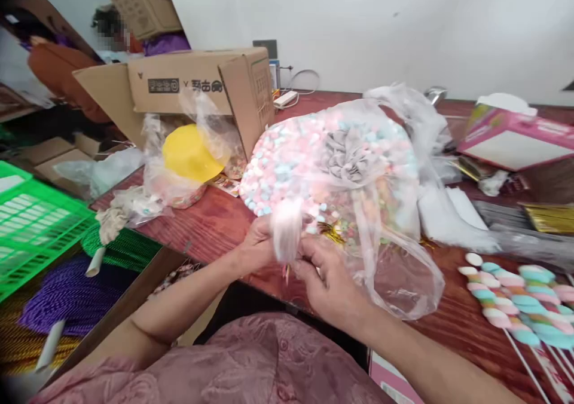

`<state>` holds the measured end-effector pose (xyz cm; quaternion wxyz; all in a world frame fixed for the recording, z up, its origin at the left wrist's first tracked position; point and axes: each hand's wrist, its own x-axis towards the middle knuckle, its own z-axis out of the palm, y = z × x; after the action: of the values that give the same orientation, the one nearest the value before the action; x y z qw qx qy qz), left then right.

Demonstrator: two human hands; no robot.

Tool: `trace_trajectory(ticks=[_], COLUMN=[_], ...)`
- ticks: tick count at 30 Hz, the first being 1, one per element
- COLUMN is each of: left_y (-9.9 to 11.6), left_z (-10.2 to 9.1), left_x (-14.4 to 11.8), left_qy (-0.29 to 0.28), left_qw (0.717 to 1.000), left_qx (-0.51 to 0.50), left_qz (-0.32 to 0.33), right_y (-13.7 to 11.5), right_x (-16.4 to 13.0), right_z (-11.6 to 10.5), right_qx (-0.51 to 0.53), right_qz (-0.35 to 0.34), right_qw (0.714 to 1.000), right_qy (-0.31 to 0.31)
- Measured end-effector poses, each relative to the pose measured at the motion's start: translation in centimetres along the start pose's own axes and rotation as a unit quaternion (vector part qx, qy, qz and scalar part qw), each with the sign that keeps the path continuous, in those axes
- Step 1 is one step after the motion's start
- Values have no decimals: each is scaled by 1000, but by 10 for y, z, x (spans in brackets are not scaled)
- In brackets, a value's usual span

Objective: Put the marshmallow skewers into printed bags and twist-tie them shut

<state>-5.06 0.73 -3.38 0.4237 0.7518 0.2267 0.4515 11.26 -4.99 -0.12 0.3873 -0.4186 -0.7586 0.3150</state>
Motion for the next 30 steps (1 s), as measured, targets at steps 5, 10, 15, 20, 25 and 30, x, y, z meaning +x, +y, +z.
trace_trajectory(ticks=[5, 10, 15, 20, 25, 30], left_y=[21, 22, 23, 13, 19, 40], left_z=[13, 26, 16, 9, -14, -81], left_x=[-12, -36, -51, -71, -112, -176], left_qy=[71, 5, -56, -25, -122, -253], left_qw=[994, 954, 991, 951, 912, 832], left_qx=[-59, -250, -9, 305, 391, 420], left_qz=[-63, -165, -122, 35, 28, -260], right_y=[26, 30, 38, 33, 25, 27], right_x=[-1, -6, -11, -17, -33, -55], right_z=[-4, 4, 30, 54, 78, 78], right_qx=[-75, -176, -141, 268, 500, 289], right_qz=[-46, -229, -191, 123, 312, 194], right_qw=[993, 942, 951, 949, 802, 934], right_qy=[81, 173, 198, 108, -96, -84])
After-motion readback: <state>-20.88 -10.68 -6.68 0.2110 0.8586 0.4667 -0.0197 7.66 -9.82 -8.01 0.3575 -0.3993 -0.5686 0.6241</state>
